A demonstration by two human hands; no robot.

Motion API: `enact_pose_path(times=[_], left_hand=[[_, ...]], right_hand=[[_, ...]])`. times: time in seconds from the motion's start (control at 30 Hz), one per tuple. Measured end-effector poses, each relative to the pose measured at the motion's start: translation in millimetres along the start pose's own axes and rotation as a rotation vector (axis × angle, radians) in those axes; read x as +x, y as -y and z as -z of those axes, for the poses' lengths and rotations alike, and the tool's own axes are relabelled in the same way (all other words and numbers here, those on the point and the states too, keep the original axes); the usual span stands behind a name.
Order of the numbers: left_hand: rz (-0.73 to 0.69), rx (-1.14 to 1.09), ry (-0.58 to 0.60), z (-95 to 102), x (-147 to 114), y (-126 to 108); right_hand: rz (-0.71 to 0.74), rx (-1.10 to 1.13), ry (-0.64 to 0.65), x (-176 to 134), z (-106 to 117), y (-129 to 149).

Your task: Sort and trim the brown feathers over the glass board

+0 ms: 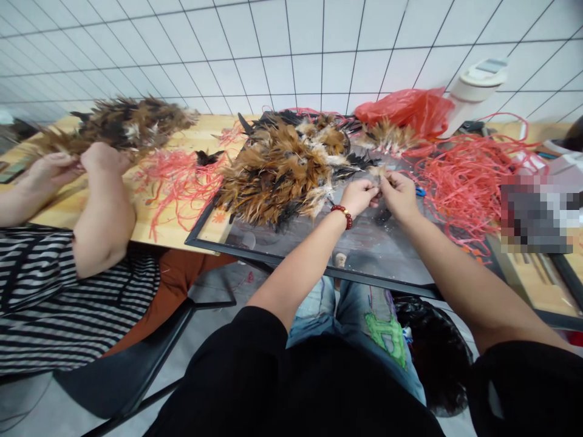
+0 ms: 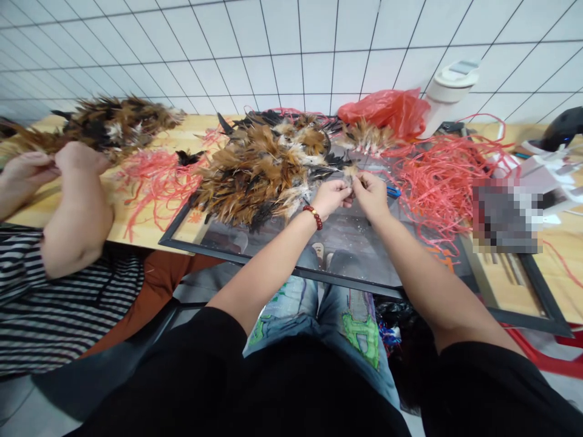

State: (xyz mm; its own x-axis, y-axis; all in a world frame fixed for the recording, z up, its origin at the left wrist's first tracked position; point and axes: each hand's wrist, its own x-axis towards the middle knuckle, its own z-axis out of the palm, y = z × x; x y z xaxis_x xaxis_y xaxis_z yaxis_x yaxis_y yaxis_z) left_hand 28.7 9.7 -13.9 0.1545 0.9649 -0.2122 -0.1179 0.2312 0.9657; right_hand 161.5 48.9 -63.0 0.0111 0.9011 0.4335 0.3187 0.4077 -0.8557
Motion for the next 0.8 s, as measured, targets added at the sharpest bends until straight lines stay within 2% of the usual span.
enact_pose_path(times=[0.8], left_hand=[[-0.036, 0.05, -0.035, -3.6, 3.3, 0.8]], right_hand=[[-0.033, 0.032, 0.006, -0.6, -1.1, 12.0]])
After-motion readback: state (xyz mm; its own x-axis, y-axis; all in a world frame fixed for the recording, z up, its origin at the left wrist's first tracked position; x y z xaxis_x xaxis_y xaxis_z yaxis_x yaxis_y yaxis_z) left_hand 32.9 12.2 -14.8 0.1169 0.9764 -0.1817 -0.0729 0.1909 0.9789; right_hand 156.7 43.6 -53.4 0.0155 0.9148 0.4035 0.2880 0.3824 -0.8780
